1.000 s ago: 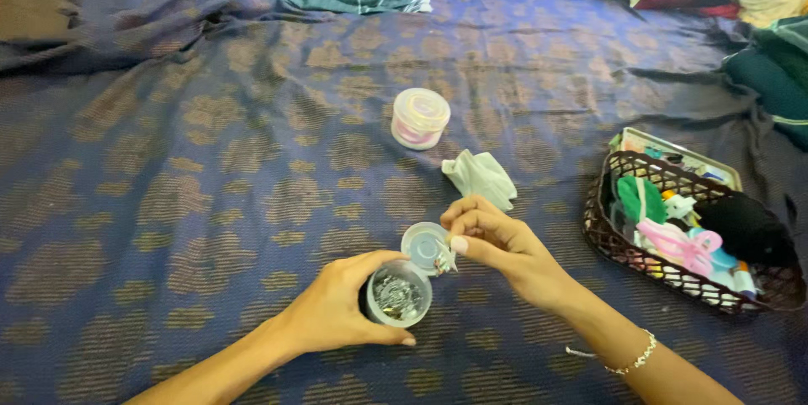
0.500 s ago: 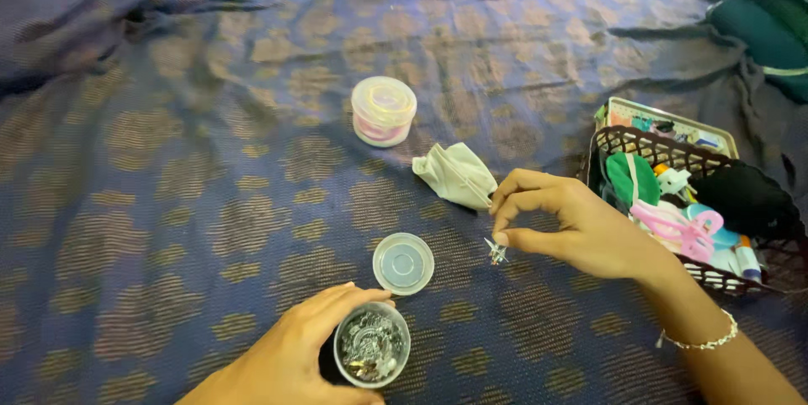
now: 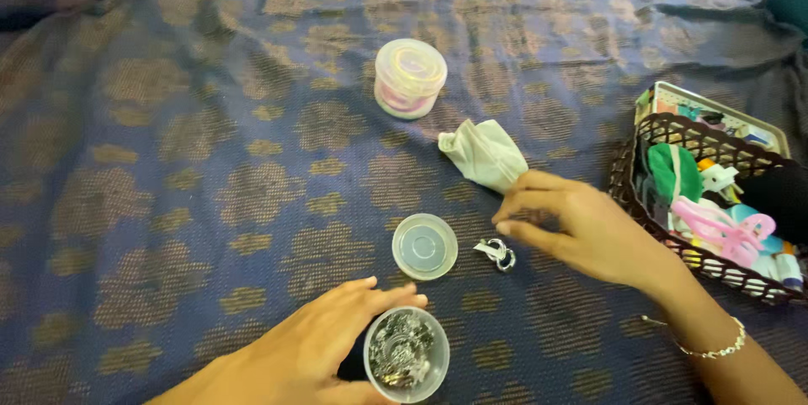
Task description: The person wipes bangles with a cloth, then places them into a small plastic container. The person also handles a gold chain and small metal pieces, placing them into the container before closing the lid.
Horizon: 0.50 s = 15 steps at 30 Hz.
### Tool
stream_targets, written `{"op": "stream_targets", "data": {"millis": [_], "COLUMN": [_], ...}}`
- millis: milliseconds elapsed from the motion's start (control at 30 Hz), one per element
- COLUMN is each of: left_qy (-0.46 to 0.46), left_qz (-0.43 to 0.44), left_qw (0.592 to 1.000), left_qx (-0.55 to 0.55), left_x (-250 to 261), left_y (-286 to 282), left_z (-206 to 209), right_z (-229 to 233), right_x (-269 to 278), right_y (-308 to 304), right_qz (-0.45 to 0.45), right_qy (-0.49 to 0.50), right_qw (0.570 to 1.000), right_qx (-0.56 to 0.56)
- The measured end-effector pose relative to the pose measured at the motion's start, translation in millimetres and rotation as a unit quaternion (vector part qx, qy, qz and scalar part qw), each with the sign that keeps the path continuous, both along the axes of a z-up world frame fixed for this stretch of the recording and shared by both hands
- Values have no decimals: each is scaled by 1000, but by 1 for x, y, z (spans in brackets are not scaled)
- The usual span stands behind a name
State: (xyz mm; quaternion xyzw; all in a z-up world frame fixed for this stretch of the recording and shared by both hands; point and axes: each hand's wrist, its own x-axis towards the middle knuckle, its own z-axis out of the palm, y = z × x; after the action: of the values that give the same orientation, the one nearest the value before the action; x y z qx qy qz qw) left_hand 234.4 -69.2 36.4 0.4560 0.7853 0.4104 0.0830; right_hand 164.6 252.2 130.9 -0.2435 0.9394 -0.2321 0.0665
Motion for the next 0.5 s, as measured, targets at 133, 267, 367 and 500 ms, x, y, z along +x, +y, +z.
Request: {"op": "stream_targets", "data": {"millis": [133,267,367,500], "left_qy": [42,73,82,104], "left_qz": [11,28,49,67], "left_qw": [999,997,995,991], "left_qx": [-2,29,41,47], "left_x": [4,8,15,20], "left_y": [-1,3,7,10], "left_z": [0,5,4,1], "right_z": [3,7,9,2], "right_x": [22,51,65,78], "right_y": [-8,-24,-32,-47], "right_qz": [72,170,255,293], "right_qy": [149,215,238,263], "right_qw": [986,961,935,917], "right_qx": [-11,-48,-58,-60]}}
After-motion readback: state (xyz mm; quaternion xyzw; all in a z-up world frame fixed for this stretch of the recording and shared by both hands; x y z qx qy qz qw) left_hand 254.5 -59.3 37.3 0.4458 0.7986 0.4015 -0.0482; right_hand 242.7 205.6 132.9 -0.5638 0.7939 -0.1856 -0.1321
